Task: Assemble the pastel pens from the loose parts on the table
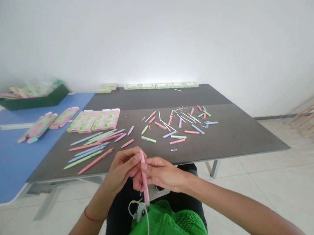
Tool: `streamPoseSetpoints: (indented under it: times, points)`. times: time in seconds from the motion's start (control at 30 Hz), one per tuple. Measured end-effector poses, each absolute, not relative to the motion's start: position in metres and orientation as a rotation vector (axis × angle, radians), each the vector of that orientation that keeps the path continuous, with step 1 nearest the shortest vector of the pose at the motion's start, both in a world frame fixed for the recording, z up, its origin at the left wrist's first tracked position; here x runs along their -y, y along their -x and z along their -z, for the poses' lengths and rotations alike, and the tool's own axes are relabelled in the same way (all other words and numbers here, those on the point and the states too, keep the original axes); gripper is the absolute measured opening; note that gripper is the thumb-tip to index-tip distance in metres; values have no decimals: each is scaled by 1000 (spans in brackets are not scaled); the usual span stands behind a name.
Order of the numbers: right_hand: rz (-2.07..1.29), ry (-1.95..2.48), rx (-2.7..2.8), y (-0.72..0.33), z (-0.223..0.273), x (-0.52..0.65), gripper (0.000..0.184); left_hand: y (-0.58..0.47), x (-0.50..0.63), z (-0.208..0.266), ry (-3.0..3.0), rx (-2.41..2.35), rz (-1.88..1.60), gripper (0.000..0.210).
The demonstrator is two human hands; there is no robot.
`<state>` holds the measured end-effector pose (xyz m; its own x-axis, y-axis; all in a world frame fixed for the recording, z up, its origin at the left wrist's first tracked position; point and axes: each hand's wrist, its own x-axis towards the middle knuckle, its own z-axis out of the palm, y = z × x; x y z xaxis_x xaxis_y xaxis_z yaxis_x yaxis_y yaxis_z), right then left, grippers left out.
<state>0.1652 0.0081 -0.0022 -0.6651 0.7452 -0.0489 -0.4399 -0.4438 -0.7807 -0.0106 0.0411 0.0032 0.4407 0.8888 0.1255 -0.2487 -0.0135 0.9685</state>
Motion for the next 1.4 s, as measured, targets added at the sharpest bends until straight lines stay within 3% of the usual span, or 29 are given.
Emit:
streamPoseSetpoints:
  times: [0.2, 0.53, 1.1, 1.4]
  points:
    - [-1957, 659, 1134, -156, 4, -3, 46, 12, -41, -10, -1242, -679, -959, 36]
    - [-2020, 666, 1106, -158, -3, -4, 50, 11, -40, -13, -1294, -757, -1037, 33]
    - [-1944, 837, 1011, -164, 11, 5, 35, 17, -55, 5, -1180, -737, -967, 32]
    - [-1868, 1000, 952, -163, 13, 7, 37, 14, -53, 11, -1003, -681, -927, 30]
